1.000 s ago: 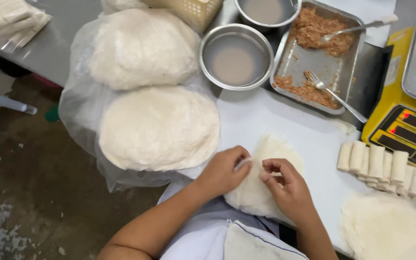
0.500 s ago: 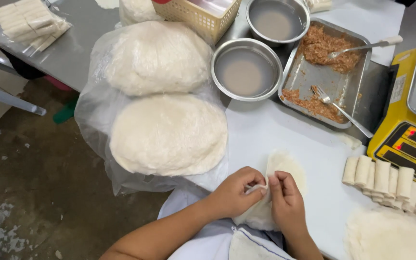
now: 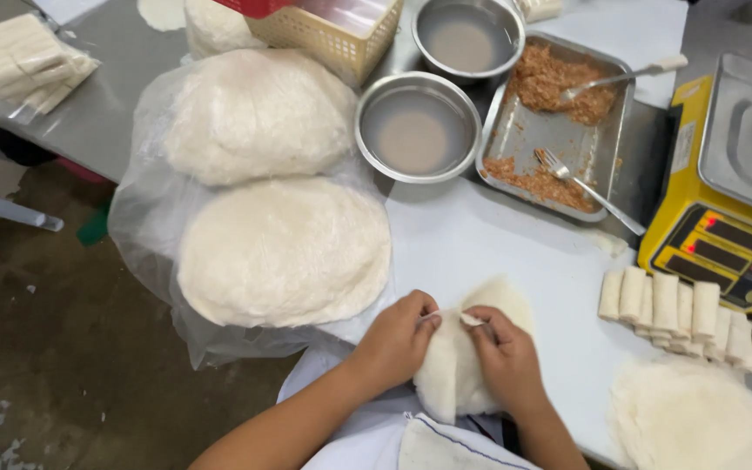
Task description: Peeling and separating thin spring roll wrappers from a stack
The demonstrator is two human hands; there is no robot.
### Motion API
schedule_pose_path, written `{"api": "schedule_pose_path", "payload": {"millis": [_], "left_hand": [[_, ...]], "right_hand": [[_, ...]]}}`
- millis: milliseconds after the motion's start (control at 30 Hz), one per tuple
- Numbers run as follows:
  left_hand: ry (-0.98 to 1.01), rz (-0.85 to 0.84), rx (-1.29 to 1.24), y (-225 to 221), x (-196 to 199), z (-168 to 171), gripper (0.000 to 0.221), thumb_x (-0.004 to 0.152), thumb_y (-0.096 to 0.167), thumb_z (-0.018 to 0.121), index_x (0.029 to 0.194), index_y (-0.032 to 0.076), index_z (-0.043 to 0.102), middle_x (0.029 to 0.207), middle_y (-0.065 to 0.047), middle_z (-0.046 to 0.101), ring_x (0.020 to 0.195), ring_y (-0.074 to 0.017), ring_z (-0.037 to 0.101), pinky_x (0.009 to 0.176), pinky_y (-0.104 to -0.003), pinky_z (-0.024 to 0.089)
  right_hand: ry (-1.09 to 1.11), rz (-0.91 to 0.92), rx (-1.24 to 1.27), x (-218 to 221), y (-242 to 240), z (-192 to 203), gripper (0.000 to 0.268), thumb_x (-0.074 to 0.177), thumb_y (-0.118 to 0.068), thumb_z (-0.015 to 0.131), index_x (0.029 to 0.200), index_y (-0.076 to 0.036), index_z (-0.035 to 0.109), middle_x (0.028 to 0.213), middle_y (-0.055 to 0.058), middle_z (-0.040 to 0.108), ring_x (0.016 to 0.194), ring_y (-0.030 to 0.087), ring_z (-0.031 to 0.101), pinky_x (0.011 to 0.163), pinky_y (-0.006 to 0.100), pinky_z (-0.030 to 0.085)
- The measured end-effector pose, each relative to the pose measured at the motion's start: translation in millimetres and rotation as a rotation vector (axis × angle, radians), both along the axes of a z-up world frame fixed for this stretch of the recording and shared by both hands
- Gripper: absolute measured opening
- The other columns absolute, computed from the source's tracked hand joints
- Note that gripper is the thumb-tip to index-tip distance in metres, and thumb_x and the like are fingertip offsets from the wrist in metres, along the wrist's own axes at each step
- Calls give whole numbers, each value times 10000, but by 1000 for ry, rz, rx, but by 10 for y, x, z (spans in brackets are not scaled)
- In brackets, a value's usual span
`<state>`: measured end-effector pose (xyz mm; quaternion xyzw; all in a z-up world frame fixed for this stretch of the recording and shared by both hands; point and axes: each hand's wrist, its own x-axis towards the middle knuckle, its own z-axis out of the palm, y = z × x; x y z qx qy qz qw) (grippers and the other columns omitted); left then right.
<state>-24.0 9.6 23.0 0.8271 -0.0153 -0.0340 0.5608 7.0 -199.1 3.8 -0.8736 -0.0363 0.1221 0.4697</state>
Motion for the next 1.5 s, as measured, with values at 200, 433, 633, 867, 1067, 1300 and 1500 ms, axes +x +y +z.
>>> {"api": "schedule_pose_path", "payload": {"millis": [200, 433, 633, 867, 1067, 1300, 1500], "left_hand": [[96, -14, 56, 110, 23, 96, 153, 987, 186, 595, 1109, 93, 605, 897, -238, 713, 905, -493, 698, 752, -556, 551], [68, 27, 3, -66, 82, 252, 382, 865, 324, 772, 1124, 121, 578, 953, -242, 691, 963, -440, 724, 787, -523, 573], [77, 137, 54, 6, 206, 46, 281, 1071, 345, 492, 1117, 80, 572, 860, -259, 674, 879, -505, 687, 746, -553, 550], [56, 218, 187, 253, 366, 19, 317, 1101, 335, 412, 1165, 41, 512, 885, -320, 625, 903, -559, 652, 731, -609, 520], [91, 101, 360, 239, 451, 99, 387, 1122, 384, 346, 1189, 45, 522, 878, -247, 641, 864, -483, 696, 728, -569, 570], [29, 106, 426, 368, 618, 82, 261, 1082, 342, 416, 1151, 113, 520, 984, -201, 686, 904, -500, 629, 765, -579, 450], [-111, -378, 178, -316, 516, 791, 188, 1053, 291, 514, 1101, 124, 585, 797, -22, 582, 677, -216, 535, 633, -354, 441]], "right_hand": [[-301, -11, -32, 80, -147, 25, 146, 947, -84, 689, 1081, -83, 748, 973, 163, 774, 981, 358, 744, 910, 462, 576], [-121, 48, 151, 66, 213, 96, 135, 1005, -205, 664, 1092, -122, 724, 872, 113, 748, 893, 254, 748, 856, 448, 586], [244, -234, 493, 110, 144, 247, 169, 1051, -241, 581, 1109, -153, 714, 841, 61, 769, 778, 168, 720, 797, 359, 622], [301, -579, 1013, 220, -1010, -520, 295, 1027, -155, 583, 1294, -52, 652, 1191, 242, 724, 1049, 358, 735, 993, 565, 554], [270, -683, 1024, -435, -2252, -271, 395, 1060, -197, 460, 1414, -80, 589, 1303, 223, 662, 1140, 380, 673, 1076, 645, 441], [80, -352, 1181, -525, -3197, 511, 481, 1104, -176, 473, 1580, -149, 408, 746, 72, 706, 464, 97, 573, 251, 226, 424], [149, -850, 432, -1226, -2602, 1330, 383, 1040, -271, 614, 1390, -114, 614, 920, 43, 681, 681, 118, 640, 547, 234, 503]]}}
